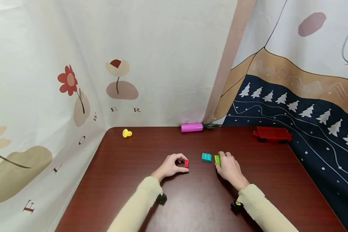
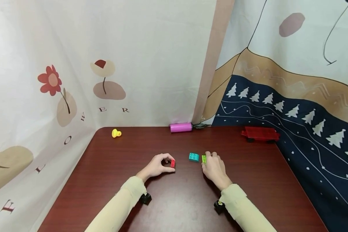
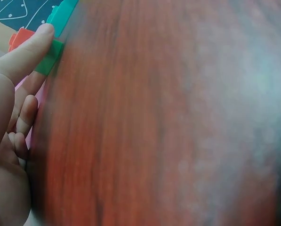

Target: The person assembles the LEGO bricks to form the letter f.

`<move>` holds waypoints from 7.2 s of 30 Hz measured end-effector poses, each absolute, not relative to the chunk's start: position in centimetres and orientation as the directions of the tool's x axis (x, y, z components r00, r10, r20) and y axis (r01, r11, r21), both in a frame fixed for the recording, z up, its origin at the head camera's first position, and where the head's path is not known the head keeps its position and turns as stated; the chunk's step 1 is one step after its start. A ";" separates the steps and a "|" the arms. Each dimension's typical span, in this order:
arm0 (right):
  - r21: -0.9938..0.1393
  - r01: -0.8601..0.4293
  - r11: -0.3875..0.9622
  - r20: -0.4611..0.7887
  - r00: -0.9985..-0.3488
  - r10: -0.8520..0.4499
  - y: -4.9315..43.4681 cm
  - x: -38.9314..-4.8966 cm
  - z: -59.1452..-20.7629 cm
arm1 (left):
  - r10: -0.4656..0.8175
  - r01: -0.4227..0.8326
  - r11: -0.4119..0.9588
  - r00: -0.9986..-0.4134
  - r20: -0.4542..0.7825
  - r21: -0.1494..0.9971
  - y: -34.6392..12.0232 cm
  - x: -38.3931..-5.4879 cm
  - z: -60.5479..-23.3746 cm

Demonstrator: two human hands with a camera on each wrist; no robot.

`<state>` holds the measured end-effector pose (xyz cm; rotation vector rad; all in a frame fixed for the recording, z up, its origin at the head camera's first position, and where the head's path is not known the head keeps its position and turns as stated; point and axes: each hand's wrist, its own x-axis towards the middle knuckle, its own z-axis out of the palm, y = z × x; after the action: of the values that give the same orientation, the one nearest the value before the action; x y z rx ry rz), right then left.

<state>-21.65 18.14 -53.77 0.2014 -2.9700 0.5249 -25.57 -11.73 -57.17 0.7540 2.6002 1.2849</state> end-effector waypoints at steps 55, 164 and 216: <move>-0.712 -0.478 0.514 0.221 -0.848 -0.481 10.8 -23.7 -53.8 | 0.466 0.380 0.573 -0.880 0.092 0.726 -11.6 -26.0 -57.1; -0.634 -0.512 0.580 0.393 -0.859 -0.329 17.2 -23.5 -53.4 | 0.419 0.362 0.388 -0.888 0.188 0.847 -10.3 -25.6 -57.3; -0.661 -0.225 0.716 0.162 -0.974 -0.157 27.9 -23.9 -55.5 | 0.400 0.259 0.373 -0.911 0.097 0.891 -10.5 -25.5 -57.4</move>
<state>-23.95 27.91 -55.50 0.3148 -2.8223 1.1051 -25.49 -10.50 -57.42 0.6011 2.4888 1.5765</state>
